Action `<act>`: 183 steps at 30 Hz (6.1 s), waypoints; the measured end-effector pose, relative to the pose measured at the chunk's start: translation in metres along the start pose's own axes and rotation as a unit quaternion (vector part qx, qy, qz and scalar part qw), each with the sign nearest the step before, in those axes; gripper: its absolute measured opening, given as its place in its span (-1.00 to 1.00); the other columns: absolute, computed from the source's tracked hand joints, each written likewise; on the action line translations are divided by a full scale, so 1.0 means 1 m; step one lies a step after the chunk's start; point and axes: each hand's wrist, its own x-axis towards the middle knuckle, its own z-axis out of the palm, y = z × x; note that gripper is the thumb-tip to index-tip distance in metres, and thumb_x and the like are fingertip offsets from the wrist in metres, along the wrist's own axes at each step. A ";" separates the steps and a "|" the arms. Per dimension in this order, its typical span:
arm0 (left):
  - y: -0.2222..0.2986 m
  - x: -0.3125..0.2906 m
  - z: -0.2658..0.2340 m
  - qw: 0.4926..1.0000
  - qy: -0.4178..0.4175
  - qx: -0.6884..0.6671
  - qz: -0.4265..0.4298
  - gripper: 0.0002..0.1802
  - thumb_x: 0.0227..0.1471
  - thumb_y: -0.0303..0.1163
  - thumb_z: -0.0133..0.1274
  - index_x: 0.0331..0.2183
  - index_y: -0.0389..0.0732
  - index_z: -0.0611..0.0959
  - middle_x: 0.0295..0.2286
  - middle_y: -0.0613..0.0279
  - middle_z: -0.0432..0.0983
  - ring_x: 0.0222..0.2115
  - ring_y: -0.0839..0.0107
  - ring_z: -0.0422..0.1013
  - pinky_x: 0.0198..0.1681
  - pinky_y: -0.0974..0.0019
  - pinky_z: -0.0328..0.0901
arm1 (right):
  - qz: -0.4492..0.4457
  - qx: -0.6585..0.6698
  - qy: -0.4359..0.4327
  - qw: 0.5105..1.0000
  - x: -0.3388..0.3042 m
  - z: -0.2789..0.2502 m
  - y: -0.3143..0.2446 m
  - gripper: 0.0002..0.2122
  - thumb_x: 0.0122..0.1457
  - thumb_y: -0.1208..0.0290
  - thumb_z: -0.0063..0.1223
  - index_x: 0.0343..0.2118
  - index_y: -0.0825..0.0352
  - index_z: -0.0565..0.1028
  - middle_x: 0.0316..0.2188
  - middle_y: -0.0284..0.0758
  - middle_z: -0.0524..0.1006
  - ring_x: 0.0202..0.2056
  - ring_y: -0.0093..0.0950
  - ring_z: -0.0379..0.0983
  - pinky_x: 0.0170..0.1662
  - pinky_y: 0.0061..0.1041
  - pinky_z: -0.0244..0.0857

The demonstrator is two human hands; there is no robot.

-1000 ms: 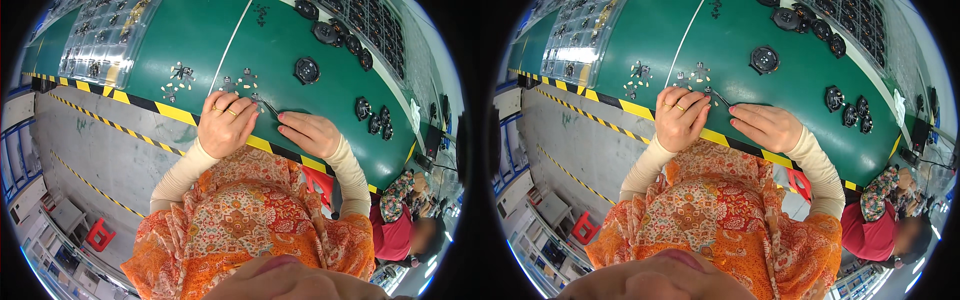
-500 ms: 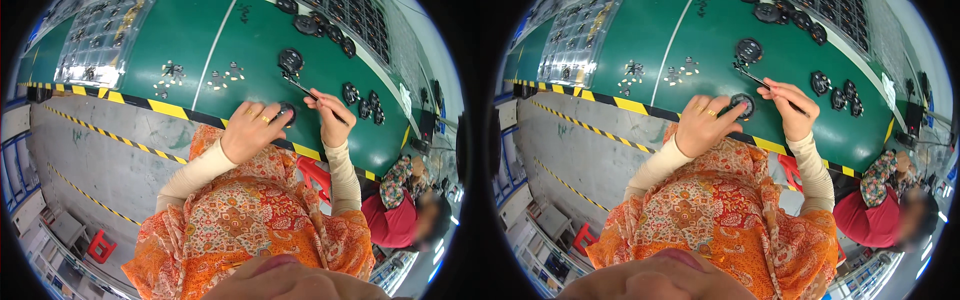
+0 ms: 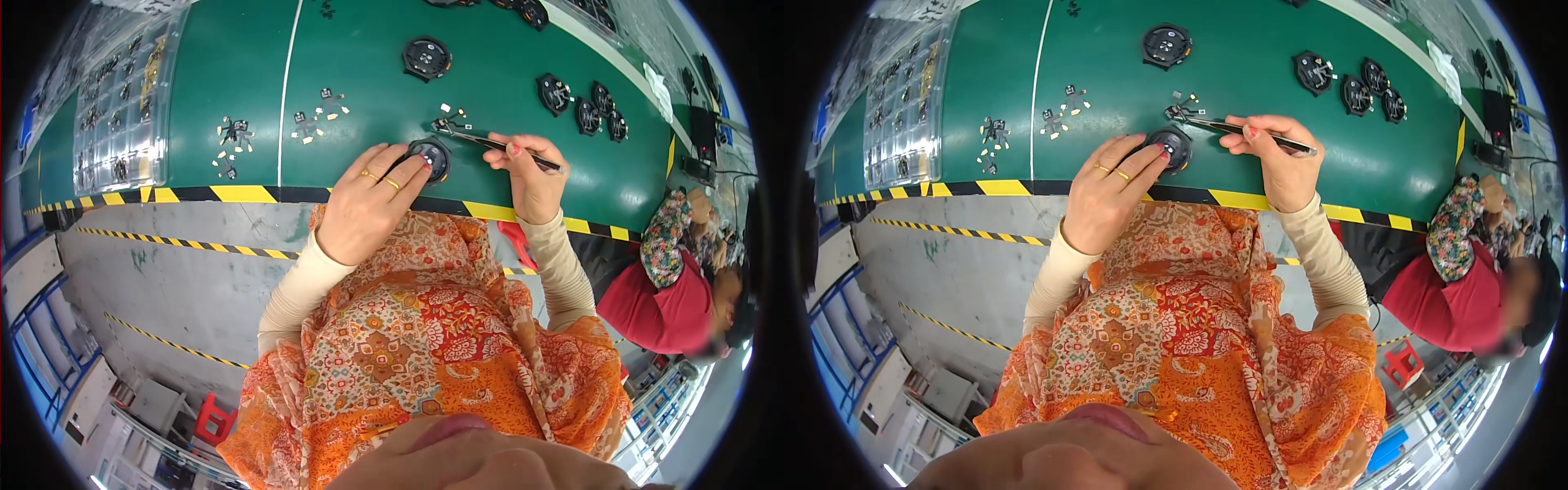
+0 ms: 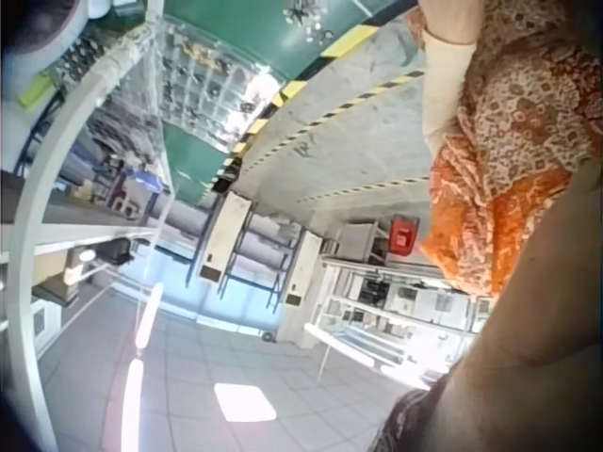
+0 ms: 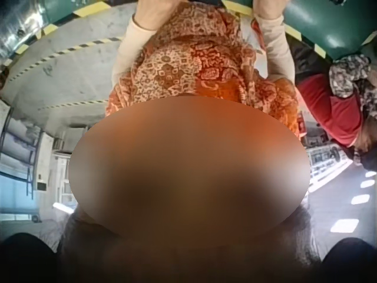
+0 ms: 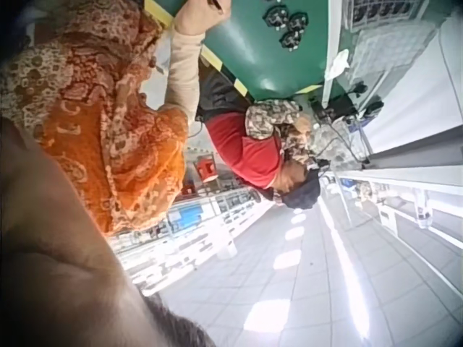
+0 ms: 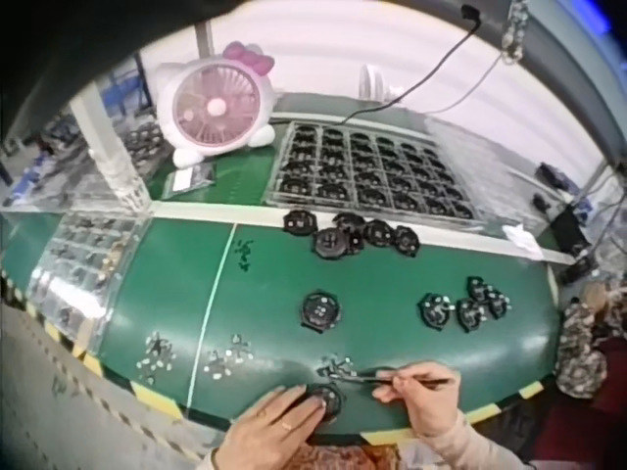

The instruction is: Assembling small electronic components into circular black casings on a factory line.

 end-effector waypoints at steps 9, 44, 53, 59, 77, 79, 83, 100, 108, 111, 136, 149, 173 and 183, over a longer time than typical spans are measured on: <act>0.001 -0.003 0.003 1.000 0.016 -0.007 -0.006 -0.61 -0.17 -0.48 0.11 -0.18 -0.25 0.67 -0.16 0.21 0.46 -0.11 0.23 0.38 -0.10 0.14 0.35 | -0.006 -0.018 -0.006 1.000 -0.004 0.004 0.000 -0.87 0.25 0.59 0.03 -0.17 0.48 0.47 -0.21 0.19 0.55 -0.33 -0.22 0.63 -0.26 -0.38 0.56; -0.005 -0.008 0.015 0.994 0.103 0.000 -0.027 -0.70 -0.20 -0.41 0.27 -0.29 -0.14 0.70 -0.24 0.39 0.56 -0.28 0.35 0.43 -0.26 0.28 0.28 | 0.087 -0.039 -0.001 0.995 0.008 0.025 -0.009 -0.92 0.28 0.59 -0.02 -0.23 0.38 0.33 -0.24 0.13 0.58 -0.38 -0.27 0.64 -0.33 -0.46 0.56; -0.003 -0.007 0.013 0.995 0.086 0.021 -0.036 -0.69 -0.18 -0.44 0.22 -0.26 -0.14 0.72 -0.20 0.39 0.60 -0.38 0.42 0.38 -0.25 0.32 0.27 | -0.194 -0.471 -0.149 0.848 0.008 0.041 -0.046 -0.65 -0.01 0.66 -0.01 -0.11 0.36 0.57 -0.44 -0.27 0.47 -0.47 -0.48 0.46 -0.43 -0.46 0.34; -0.003 -0.005 0.012 0.996 0.075 0.018 -0.034 -0.65 -0.22 -0.46 0.12 -0.25 -0.18 0.72 -0.20 0.39 0.61 -0.40 0.44 0.38 -0.24 0.33 0.28 | -0.248 -0.572 -0.234 0.746 0.000 0.051 -0.007 -0.47 -0.21 0.62 0.11 -0.03 0.23 0.55 -0.52 -0.36 0.36 -0.57 -0.38 0.38 -0.55 -0.39 0.30; -0.005 0.000 0.016 0.993 0.108 0.029 -0.033 -0.72 -0.23 -0.42 0.33 -0.32 -0.06 0.74 -0.23 0.47 0.62 -0.49 0.47 0.35 -0.38 0.38 0.24 | -0.236 -0.750 0.008 0.618 0.054 -0.035 -0.042 -0.65 0.04 0.51 0.11 -0.06 0.12 0.57 -0.39 -0.34 0.50 -0.52 -0.30 0.50 -0.47 -0.36 0.39; -0.003 -0.004 0.016 0.995 0.095 0.030 -0.031 -0.72 -0.14 -0.43 0.27 -0.26 -0.12 0.71 -0.19 0.39 0.59 -0.43 0.43 0.37 -0.32 0.32 0.26 | -0.233 -0.760 0.027 0.606 0.081 -0.023 -0.044 -0.66 0.13 0.41 0.08 0.00 0.09 0.53 -0.24 -0.33 0.53 -0.43 -0.28 0.55 -0.42 -0.35 0.45; -0.004 -0.003 0.015 0.995 0.097 0.028 -0.027 -0.72 -0.14 -0.44 0.27 -0.26 -0.12 0.71 -0.19 0.38 0.59 -0.43 0.42 0.38 -0.32 0.32 0.27 | -0.268 -0.766 0.090 0.577 0.152 -0.031 -0.038 -0.75 0.19 0.33 0.04 -0.07 0.13 0.55 -0.20 -0.33 0.55 -0.40 -0.25 0.57 -0.38 -0.30 0.47; -0.015 0.006 -0.014 0.975 0.126 0.114 -0.140 -0.69 -0.06 -0.45 0.17 -0.18 -0.21 0.63 -0.11 0.17 0.48 -0.17 0.23 0.40 -0.10 0.14 0.26 | -0.402 -0.568 -0.165 0.699 0.063 0.061 -0.057 -0.86 0.04 0.55 0.18 -0.31 0.38 0.58 -0.28 -0.28 0.58 -0.38 -0.32 0.55 -0.38 -0.46 0.41; -0.016 -0.011 -0.003 0.964 0.120 0.178 -0.160 -0.65 -0.07 -0.42 0.21 -0.18 -0.32 0.63 -0.13 0.14 0.50 -0.12 0.21 0.38 0.00 0.09 0.23 | -0.417 -0.443 -0.371 0.701 0.038 0.063 -0.024 -0.64 -0.09 0.47 0.34 -0.18 0.45 0.55 -0.14 -0.12 0.55 -0.24 -0.23 0.58 -0.26 -0.39 0.52; -0.016 -0.011 -0.003 0.962 0.131 0.165 -0.174 -0.67 -0.11 -0.45 0.25 -0.20 -0.29 0.66 -0.15 0.20 0.52 -0.13 0.23 0.39 0.00 0.11 0.24 | -0.446 -0.475 -0.401 0.644 0.042 0.057 -0.012 -0.65 0.00 0.49 0.18 -0.11 0.47 0.51 -0.03 -0.13 0.49 -0.10 -0.25 0.54 -0.18 -0.42 0.51; -0.003 0.021 0.003 0.998 0.047 0.037 -0.026 -0.66 -0.12 -0.43 0.10 -0.20 -0.20 0.66 -0.20 0.28 0.45 -0.30 0.33 0.39 -0.30 0.28 0.30 | -0.047 0.043 -0.030 0.998 0.052 0.005 -0.010 -0.82 0.28 0.58 -0.01 -0.08 0.37 0.34 -0.19 0.17 0.54 -0.36 -0.26 0.62 -0.29 -0.50 0.53; -0.004 0.005 0.000 0.998 0.021 -0.048 -0.034 -0.70 -0.18 -0.45 0.13 -0.28 -0.19 0.69 -0.23 0.32 0.51 -0.24 0.31 0.41 -0.28 0.26 0.34 | -0.017 -0.051 -0.121 0.991 0.070 0.023 -0.009 -0.70 0.32 0.50 -0.04 0.06 0.41 0.27 -0.31 0.03 0.57 -0.50 -0.37 0.56 -0.45 -0.51 0.44; -0.012 0.000 0.006 0.998 0.047 -0.045 -0.010 -0.71 -0.21 -0.45 0.11 -0.31 -0.19 0.69 -0.23 0.36 0.56 -0.20 0.30 0.43 -0.28 0.26 0.33 | 0.047 -0.078 -0.134 0.987 0.071 0.035 -0.003 -0.72 0.33 0.47 -0.03 0.05 0.42 0.31 -0.39 -0.11 0.57 -0.60 -0.51 0.48 -0.54 -0.58 0.38; -0.008 0.000 0.004 0.999 0.032 -0.012 0.007 -0.66 -0.22 -0.43 0.10 -0.28 -0.17 0.70 -0.17 0.37 0.59 -0.27 0.39 0.42 -0.27 0.31 0.31 | -0.172 -0.192 -0.104 0.961 0.061 0.038 -0.012 -0.78 0.33 0.55 -0.09 0.01 0.39 0.38 -0.37 -0.19 0.58 -0.54 -0.53 0.45 -0.46 -0.58 0.33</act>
